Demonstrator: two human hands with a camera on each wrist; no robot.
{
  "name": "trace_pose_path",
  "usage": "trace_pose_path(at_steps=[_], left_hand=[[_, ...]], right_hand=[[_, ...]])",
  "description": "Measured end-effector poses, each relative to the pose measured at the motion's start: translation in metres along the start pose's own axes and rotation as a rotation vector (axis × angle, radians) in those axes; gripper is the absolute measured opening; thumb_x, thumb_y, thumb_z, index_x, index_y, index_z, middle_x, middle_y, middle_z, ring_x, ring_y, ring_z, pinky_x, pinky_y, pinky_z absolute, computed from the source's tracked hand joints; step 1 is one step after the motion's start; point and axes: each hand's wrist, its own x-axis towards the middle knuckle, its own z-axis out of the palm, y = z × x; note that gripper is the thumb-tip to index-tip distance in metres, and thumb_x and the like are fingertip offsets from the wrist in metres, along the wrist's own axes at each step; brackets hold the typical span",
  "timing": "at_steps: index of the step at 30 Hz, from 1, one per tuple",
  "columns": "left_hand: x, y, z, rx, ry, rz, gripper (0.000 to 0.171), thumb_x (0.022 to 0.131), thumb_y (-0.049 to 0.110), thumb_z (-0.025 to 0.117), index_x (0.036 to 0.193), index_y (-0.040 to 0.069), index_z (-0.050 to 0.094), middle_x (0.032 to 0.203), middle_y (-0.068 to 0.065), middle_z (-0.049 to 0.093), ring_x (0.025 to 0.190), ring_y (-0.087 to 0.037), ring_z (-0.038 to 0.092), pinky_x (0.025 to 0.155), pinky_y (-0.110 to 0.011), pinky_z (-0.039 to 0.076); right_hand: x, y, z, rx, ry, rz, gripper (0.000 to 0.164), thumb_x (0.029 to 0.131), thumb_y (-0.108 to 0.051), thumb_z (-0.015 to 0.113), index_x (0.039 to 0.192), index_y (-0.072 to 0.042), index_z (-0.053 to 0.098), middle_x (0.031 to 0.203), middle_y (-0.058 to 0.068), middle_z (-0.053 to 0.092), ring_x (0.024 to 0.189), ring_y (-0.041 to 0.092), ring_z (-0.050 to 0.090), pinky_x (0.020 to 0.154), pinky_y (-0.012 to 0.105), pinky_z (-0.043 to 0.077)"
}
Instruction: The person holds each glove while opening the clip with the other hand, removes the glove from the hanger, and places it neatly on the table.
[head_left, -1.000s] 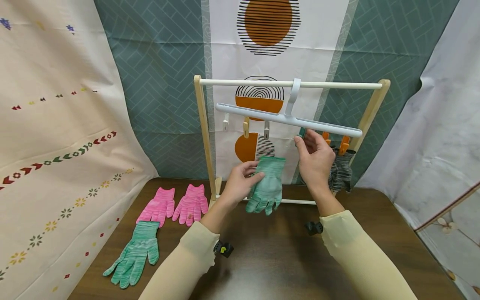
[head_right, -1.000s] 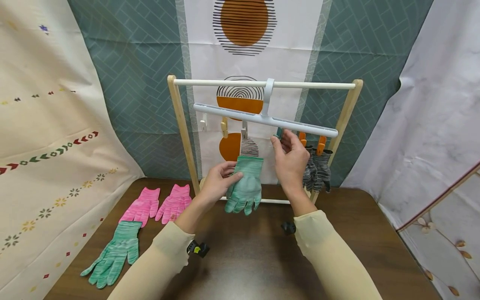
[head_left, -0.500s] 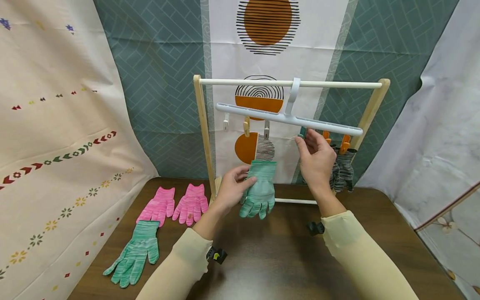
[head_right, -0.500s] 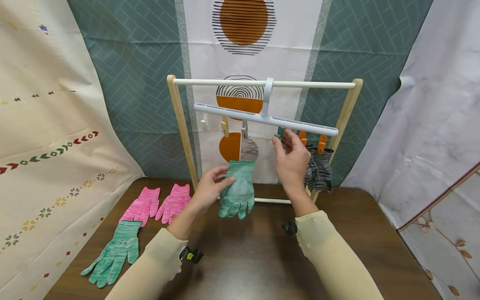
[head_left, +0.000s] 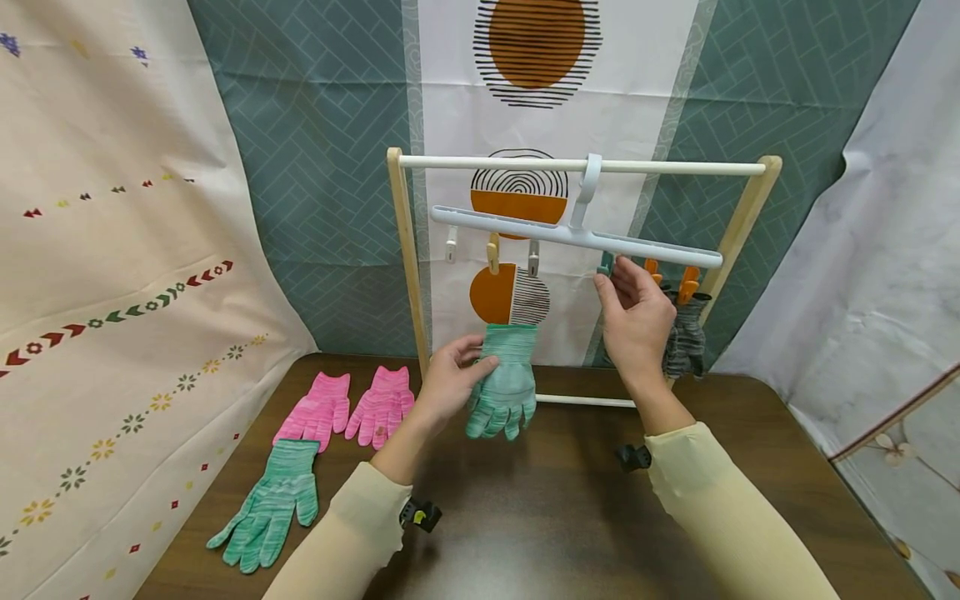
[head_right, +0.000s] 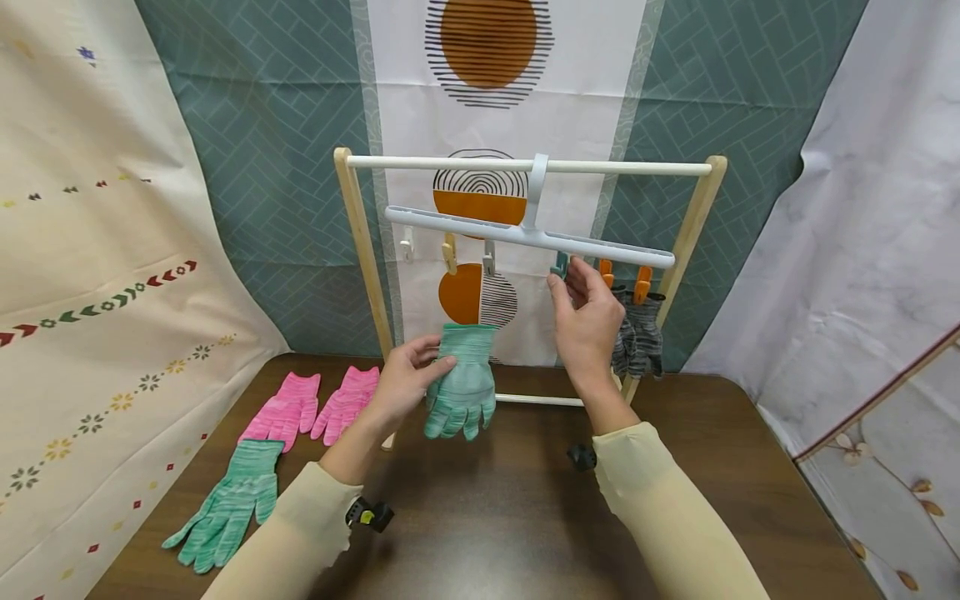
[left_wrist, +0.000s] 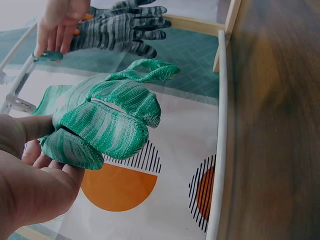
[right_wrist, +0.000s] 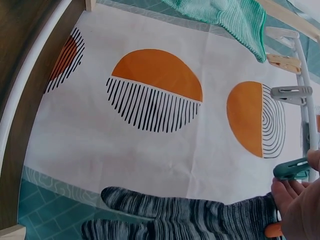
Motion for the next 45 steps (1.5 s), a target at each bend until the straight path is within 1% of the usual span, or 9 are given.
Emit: trace_pose_path(at_steps=[6,12,17,24,29,31,38,42,45], left_hand=[[-0.002,0.001,-0.007,0.022,0.017,0.004,0.034,0.09,0.015,0.069,0.122,0.007,0.062,0.103,-0.008,0.07,0.094,-0.021,0.065,0.078,-0.031,0.053],[-0.004,0.0,-0.013,0.023,0.028,-0.022,0.036,0.089,0.017,0.07,0.123,0.007,0.061,0.105,-0.009,0.069,0.095,-0.021,0.065,0.078,-0.029,0.052],[-0.006,0.0,-0.017,0.036,0.036,-0.035,0.039,0.09,0.018,0.069,0.125,0.006,0.06,0.108,-0.012,0.069,0.096,-0.024,0.064,0.079,-0.03,0.052],[-0.009,0.001,-0.022,0.036,0.043,-0.053,0.039,0.09,0.019,0.069,0.125,0.008,0.06,0.109,-0.01,0.069,0.098,-0.023,0.064,0.08,-0.029,0.052],[-0.012,0.002,-0.026,0.039,0.054,-0.056,0.042,0.09,0.017,0.068,0.129,0.005,0.057,0.111,-0.01,0.067,0.101,-0.021,0.063,0.082,-0.027,0.051],[-0.016,0.01,-0.027,0.04,0.045,-0.071,0.044,0.091,0.015,0.067,0.131,0.002,0.054,0.116,-0.013,0.065,0.105,-0.023,0.061,0.085,-0.028,0.05],[-0.019,0.005,-0.035,0.07,0.045,-0.097,0.048,0.091,0.017,0.067,0.134,0.003,0.052,0.122,-0.015,0.062,0.111,-0.026,0.058,0.089,-0.032,0.049],[-0.027,0.019,-0.038,0.092,0.043,-0.128,0.047,0.092,0.015,0.066,0.134,0.0,0.051,0.127,-0.017,0.059,0.114,-0.028,0.057,0.092,-0.037,0.048],[-0.032,0.025,-0.04,0.106,0.048,-0.133,0.047,0.092,0.014,0.065,0.134,0.0,0.051,0.128,-0.017,0.058,0.115,-0.028,0.056,0.093,-0.039,0.048]], right_hand=[[-0.002,0.002,-0.001,0.035,-0.001,-0.008,0.04,0.087,-0.024,0.073,0.124,-0.015,0.065,0.115,0.003,0.068,0.103,0.016,0.065,0.088,0.033,0.051],[-0.005,0.001,-0.002,0.001,-0.012,-0.009,0.039,0.087,-0.026,0.072,0.124,-0.016,0.064,0.115,0.002,0.068,0.102,0.011,0.065,0.086,0.029,0.051],[-0.008,0.0,-0.004,0.011,-0.025,-0.012,0.039,0.087,-0.025,0.073,0.124,-0.015,0.065,0.114,0.004,0.068,0.101,0.015,0.066,0.085,0.032,0.052],[-0.012,0.0,-0.008,0.012,-0.029,-0.032,0.039,0.086,-0.026,0.073,0.122,-0.014,0.065,0.111,0.007,0.069,0.098,0.019,0.067,0.084,0.033,0.053],[-0.017,0.004,-0.011,-0.014,-0.038,-0.037,0.039,0.086,-0.03,0.073,0.122,-0.015,0.065,0.111,0.005,0.069,0.099,0.017,0.066,0.085,0.031,0.052],[-0.02,0.004,-0.012,-0.026,-0.046,-0.041,0.04,0.086,-0.03,0.073,0.122,-0.014,0.065,0.111,0.003,0.069,0.099,0.015,0.066,0.086,0.03,0.051],[-0.026,0.005,-0.017,-0.035,-0.081,-0.05,0.04,0.086,-0.028,0.073,0.121,-0.01,0.066,0.111,0.002,0.068,0.1,0.015,0.065,0.087,0.028,0.051],[-0.03,0.006,-0.019,-0.039,-0.115,-0.044,0.04,0.086,-0.028,0.074,0.121,-0.01,0.065,0.111,0.003,0.068,0.099,0.014,0.065,0.086,0.03,0.051],[-0.033,0.008,-0.021,-0.038,-0.152,-0.031,0.042,0.086,-0.028,0.073,0.122,-0.009,0.064,0.112,0.003,0.068,0.099,0.015,0.065,0.086,0.033,0.051]])
